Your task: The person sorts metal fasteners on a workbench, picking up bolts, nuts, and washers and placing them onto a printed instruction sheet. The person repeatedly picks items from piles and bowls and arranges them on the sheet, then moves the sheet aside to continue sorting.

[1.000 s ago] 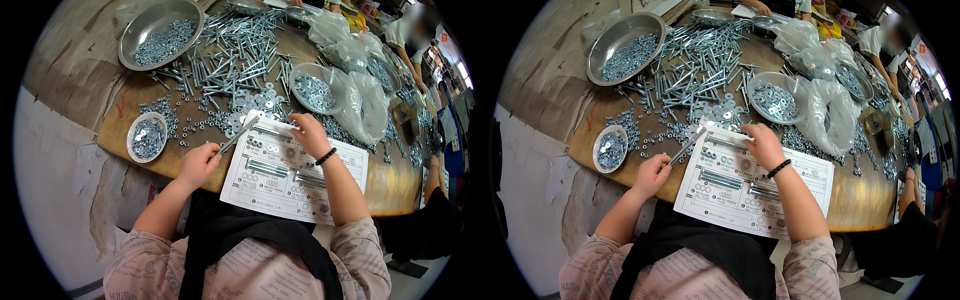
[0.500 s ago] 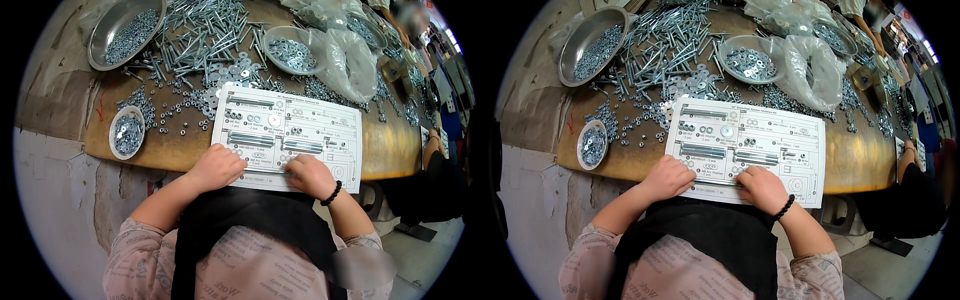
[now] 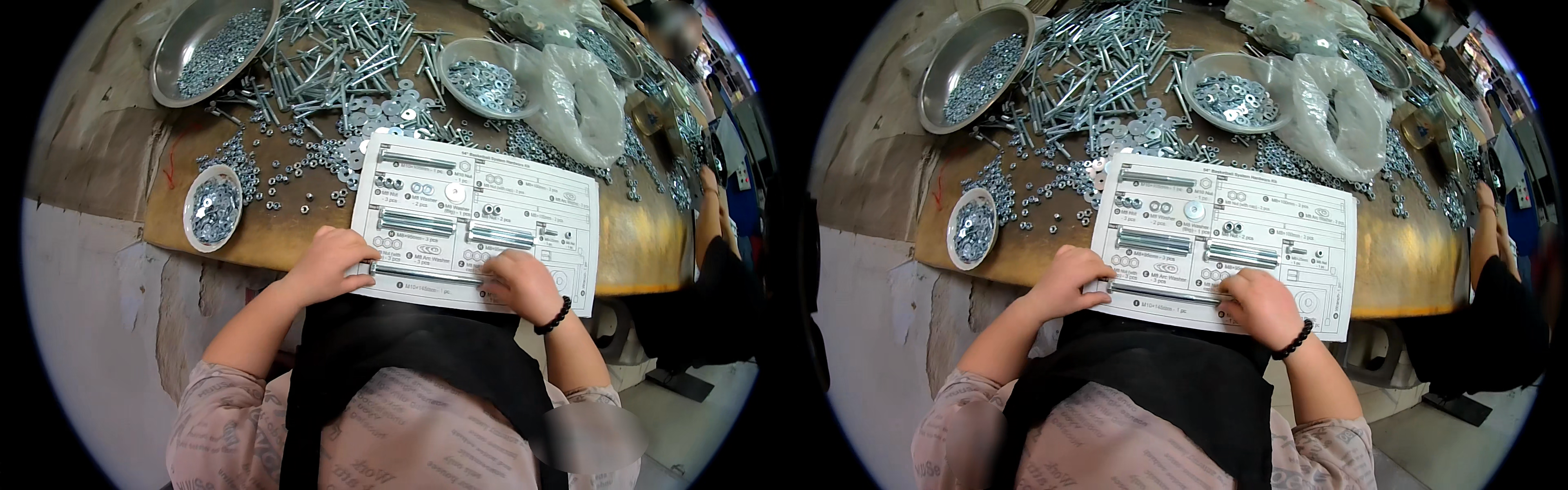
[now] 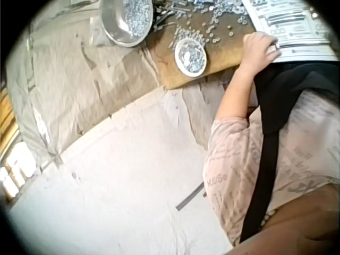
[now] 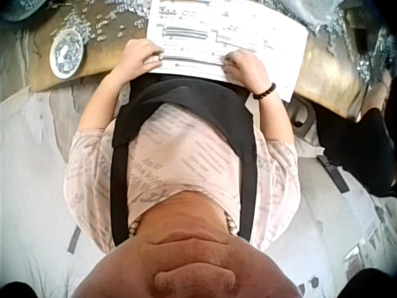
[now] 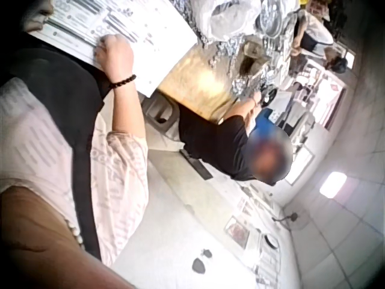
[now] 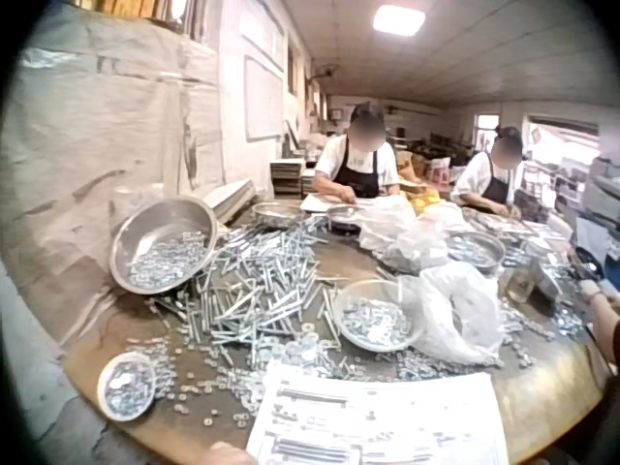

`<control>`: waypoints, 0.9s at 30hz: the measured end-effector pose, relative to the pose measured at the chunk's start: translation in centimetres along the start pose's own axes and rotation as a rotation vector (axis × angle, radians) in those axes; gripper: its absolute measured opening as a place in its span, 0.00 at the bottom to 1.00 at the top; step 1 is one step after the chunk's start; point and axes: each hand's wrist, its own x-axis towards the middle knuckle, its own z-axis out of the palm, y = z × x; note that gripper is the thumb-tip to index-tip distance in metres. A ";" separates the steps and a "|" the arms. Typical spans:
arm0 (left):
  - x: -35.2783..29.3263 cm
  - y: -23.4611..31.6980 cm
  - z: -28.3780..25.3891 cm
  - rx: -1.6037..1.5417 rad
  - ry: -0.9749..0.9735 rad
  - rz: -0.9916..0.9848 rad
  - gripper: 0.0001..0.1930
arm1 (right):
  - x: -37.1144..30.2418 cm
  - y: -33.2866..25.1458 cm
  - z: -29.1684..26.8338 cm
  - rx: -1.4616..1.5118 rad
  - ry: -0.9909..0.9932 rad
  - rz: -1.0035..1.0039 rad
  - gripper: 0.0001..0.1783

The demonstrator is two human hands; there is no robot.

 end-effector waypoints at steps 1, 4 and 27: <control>0.3 0.0 -0.4 -0.027 0.001 -0.016 0.17 | 0.0 0.2 -0.6 0.008 0.020 0.045 0.09; 1.6 -1.1 -1.3 -0.069 0.145 -0.019 0.15 | 0.2 1.2 -2.2 0.018 0.111 0.125 0.08; 12.5 -6.6 -1.2 0.057 0.200 -0.139 0.07 | 0.9 2.6 -3.7 0.070 0.184 0.199 0.06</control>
